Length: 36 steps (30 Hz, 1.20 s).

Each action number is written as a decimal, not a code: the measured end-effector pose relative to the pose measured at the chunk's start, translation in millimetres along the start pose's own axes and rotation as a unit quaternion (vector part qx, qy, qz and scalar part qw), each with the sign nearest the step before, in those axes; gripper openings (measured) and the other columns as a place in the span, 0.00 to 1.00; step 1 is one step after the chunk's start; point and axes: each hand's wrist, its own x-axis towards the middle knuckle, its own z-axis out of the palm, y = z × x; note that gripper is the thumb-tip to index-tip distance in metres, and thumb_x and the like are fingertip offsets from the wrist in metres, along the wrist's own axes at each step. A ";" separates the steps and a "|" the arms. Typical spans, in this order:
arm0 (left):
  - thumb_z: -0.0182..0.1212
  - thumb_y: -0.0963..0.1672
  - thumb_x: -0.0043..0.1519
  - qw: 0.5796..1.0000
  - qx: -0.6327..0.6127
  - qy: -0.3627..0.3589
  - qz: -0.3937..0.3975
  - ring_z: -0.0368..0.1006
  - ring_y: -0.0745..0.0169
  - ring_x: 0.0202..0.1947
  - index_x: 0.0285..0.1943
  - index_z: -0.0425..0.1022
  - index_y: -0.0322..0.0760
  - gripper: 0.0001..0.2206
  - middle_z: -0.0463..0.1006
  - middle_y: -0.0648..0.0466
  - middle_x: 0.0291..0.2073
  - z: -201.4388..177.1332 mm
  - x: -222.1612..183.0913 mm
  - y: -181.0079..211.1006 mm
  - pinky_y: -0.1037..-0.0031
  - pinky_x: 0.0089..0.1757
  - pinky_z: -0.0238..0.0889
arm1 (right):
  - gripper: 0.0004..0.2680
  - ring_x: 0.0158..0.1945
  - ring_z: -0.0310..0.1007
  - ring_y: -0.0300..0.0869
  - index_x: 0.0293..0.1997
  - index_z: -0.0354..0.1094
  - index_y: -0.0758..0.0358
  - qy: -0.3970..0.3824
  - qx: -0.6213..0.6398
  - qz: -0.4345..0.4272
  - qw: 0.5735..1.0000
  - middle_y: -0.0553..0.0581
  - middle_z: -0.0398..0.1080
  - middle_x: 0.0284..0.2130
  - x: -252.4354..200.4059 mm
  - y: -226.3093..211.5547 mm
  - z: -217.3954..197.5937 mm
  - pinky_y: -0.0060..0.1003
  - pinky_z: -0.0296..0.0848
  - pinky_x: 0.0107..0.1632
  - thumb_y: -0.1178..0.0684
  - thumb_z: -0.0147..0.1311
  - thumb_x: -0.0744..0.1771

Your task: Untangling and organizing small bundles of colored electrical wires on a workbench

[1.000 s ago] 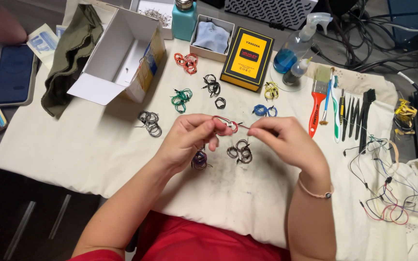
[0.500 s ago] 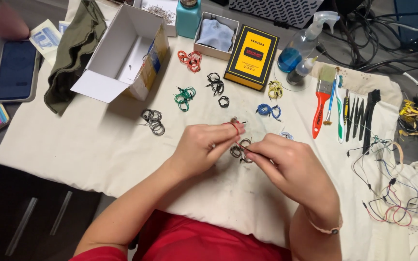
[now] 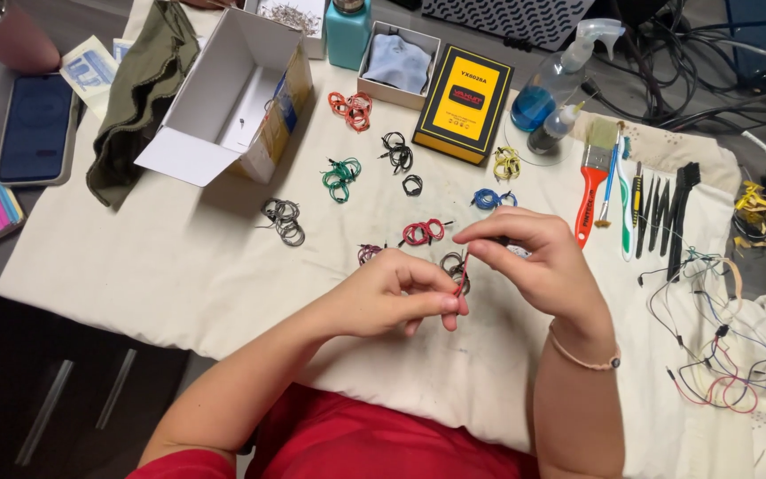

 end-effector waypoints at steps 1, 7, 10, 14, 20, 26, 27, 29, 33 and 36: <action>0.61 0.41 0.65 1.000 0.000 -0.001 0.000 0.72 0.73 0.17 0.44 0.83 0.36 0.05 0.85 0.53 0.30 -2.0 0.3 -2.1 0.83 0.25 0.66 | 0.04 0.27 0.67 0.38 0.41 0.80 0.63 0.001 0.000 0.000 1.000 0.57 0.74 0.25 1.9 3.7 3.2 0.34 0.73 0.35 0.61 0.57 0.67; 0.56 0.40 0.68 0.998 -0.047 0.044 0.006 0.72 0.72 0.17 0.43 0.82 0.33 0.08 0.83 0.50 0.27 -12.9 4.5 -12.6 0.84 0.24 0.62 | 0.06 0.30 0.66 0.37 0.44 0.78 0.67 -0.009 0.097 0.030 0.995 0.59 0.71 0.28 3.5 23.4 11.8 0.33 0.74 0.36 0.61 0.53 0.69; 0.53 0.41 0.70 0.994 -0.068 0.086 0.023 0.72 0.69 0.18 0.44 0.80 0.30 0.10 0.81 0.46 0.28 -17.3 3.7 -8.4 0.83 0.25 0.65 | 0.06 0.32 0.66 0.35 0.45 0.78 0.69 -0.039 0.123 0.041 0.991 0.55 0.70 0.28 2.0 26.6 12.3 0.34 0.73 0.38 0.61 0.59 0.66; 0.56 0.40 0.68 0.994 -0.075 0.082 0.019 0.72 0.70 0.18 0.43 0.81 0.29 0.08 0.83 0.44 0.29 -21.5 5.0 2.2 0.83 0.27 0.66 | 0.03 0.29 0.62 0.34 0.37 0.78 0.71 -0.031 0.143 0.047 0.988 0.53 0.66 0.22 4.0 26.7 13.9 0.32 0.71 0.37 0.63 0.64 0.64; 0.63 0.38 0.62 0.981 -0.162 0.111 0.003 0.76 0.63 0.16 0.41 0.80 0.24 0.05 0.83 0.38 0.27 -30.5 7.8 -19.5 0.78 0.26 0.69 | 0.02 0.28 0.62 0.35 0.35 0.76 0.73 -0.028 0.194 0.055 0.979 0.54 0.65 0.21 3.4 39.1 28.1 0.32 0.71 0.35 0.63 0.63 0.64; 0.67 0.38 0.60 0.947 -0.274 0.158 -0.046 0.70 0.69 0.12 0.41 0.78 0.21 0.07 0.82 0.37 0.26 -30.0 10.4 -35.4 0.74 0.29 0.74 | 0.03 0.31 0.61 0.34 0.35 0.73 0.70 -0.016 0.191 0.056 0.980 0.52 0.64 0.23 -1.2 41.7 39.4 0.31 0.70 0.39 0.60 0.59 0.66; 0.67 0.38 0.60 0.939 -0.300 0.159 -0.051 0.67 0.73 0.12 0.42 0.77 0.21 0.08 0.82 0.38 0.26 -32.7 13.4 -40.1 0.73 0.31 0.76 | 0.03 0.31 0.61 0.33 0.36 0.73 0.69 -0.016 0.182 0.052 0.982 0.51 0.64 0.24 0.2 39.1 39.9 0.30 0.70 0.40 0.59 0.58 0.67; 0.68 0.38 0.59 0.943 -0.283 0.169 -0.048 0.69 0.72 0.13 0.43 0.78 0.22 0.08 0.82 0.39 0.28 -35.1 13.6 -40.7 0.72 0.32 0.76 | 0.03 0.31 0.61 0.33 0.35 0.73 0.68 -0.016 0.171 0.048 0.984 0.51 0.64 0.24 3.6 33.5 37.8 0.30 0.70 0.40 0.59 0.58 0.67; 0.74 0.37 0.54 0.974 -0.108 0.199 -0.006 0.75 0.71 0.27 0.40 0.84 0.28 0.07 0.84 0.41 0.42 -27.3 12.0 -0.4 0.76 0.33 0.74 | 0.03 0.32 0.61 0.33 0.34 0.72 0.65 -0.029 0.115 0.041 0.992 0.48 0.63 0.24 4.5 24.1 30.3 0.31 0.69 0.40 0.58 0.58 0.67; 0.73 0.38 0.56 0.975 0.041 0.217 -0.025 0.74 0.70 0.20 0.45 0.85 0.32 0.09 0.86 0.44 0.32 -26.6 6.6 10.6 0.77 0.30 0.74 | 0.02 0.31 0.60 0.34 0.33 0.73 0.64 -0.029 0.069 0.045 0.996 0.48 0.62 0.22 4.8 28.4 28.2 0.33 0.69 0.39 0.59 0.59 0.65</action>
